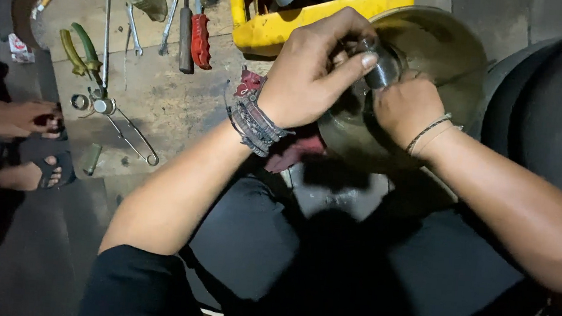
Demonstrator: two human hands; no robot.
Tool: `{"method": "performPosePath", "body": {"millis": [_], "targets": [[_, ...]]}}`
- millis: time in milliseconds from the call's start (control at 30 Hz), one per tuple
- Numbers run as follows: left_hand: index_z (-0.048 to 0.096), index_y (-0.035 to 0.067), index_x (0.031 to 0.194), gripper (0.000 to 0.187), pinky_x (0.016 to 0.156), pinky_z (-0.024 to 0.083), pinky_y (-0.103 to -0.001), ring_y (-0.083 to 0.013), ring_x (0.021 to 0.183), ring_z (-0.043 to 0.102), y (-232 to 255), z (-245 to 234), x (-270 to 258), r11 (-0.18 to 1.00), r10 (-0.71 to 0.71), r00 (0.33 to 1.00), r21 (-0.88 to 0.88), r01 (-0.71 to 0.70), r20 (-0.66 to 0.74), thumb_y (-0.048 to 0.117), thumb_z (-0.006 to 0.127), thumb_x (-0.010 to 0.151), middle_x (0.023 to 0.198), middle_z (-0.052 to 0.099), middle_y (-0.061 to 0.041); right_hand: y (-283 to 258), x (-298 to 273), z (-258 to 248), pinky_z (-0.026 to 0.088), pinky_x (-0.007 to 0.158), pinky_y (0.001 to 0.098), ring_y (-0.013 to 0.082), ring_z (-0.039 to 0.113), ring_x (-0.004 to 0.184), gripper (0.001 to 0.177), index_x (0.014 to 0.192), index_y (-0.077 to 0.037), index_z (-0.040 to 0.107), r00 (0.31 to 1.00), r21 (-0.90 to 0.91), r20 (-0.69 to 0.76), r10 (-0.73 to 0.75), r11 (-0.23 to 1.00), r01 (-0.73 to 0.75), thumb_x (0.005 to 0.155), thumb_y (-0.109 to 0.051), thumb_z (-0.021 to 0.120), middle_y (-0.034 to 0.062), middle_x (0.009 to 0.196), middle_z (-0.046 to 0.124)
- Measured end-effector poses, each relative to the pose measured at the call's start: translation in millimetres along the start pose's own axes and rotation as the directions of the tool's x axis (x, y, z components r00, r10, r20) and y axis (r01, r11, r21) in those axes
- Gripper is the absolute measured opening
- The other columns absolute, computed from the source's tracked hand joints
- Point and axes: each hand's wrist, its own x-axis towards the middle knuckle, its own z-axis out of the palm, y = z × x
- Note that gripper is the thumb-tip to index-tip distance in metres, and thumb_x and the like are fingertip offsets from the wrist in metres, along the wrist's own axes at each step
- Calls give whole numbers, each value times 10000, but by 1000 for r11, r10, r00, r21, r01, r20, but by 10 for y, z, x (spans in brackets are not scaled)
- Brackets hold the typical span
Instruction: The person scrubs a small metal part with a brush inside a bowl of liquid, then wipes the part dry with a red cloth. The person holds the part with one hand and scrubs with the other, then uses the cloth to wipe the part.
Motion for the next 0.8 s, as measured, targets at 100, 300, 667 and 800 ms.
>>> {"method": "performPosePath", "body": {"millis": [100, 300, 667, 800], "targets": [[562, 126, 1001, 170, 666, 427, -306, -141, 728, 551, -18, -6, -8, 999, -43, 998, -31, 42, -36, 294, 580, 996, 837, 599, 10, 130, 151, -746, 506, 741, 373, 283, 672, 1034, 314, 1117, -184, 669, 863, -73, 503, -39, 993, 87, 1052, -212, 363, 59, 1083, 770], [538, 156, 940, 175, 694, 400, -267, -87, 746, 481, -50, -11, -30, 968, -145, 988, -201, 153, 56, 299, 620, 997, 836, 553, 53, 465, -202, -1259, 530, 739, 416, 304, 683, 922, 443, 1069, -152, 644, 995, 68, 103, 20, 997, -27, 727, -432, 606, 61, 953, 734], [601, 203, 935, 161, 699, 428, -290, -106, 751, 555, 19, 273, -67, 966, -257, 960, -12, 260, 113, 345, 676, 935, 834, 649, 54, 950, -684, -1625, 437, 754, 360, 252, 544, 907, 304, 956, -118, 517, 976, 145, -196, 95, 987, -67, 863, -299, 743, 38, 903, 581], [586, 191, 894, 167, 735, 449, -315, -139, 802, 591, 30, 416, -65, 961, -276, 950, 24, 275, 144, 316, 692, 927, 868, 685, 32, 775, -643, -1725, 379, 718, 362, 262, 489, 884, 370, 987, -85, 522, 902, 149, -427, 59, 989, 5, 723, -218, 743, 95, 929, 567]]}}
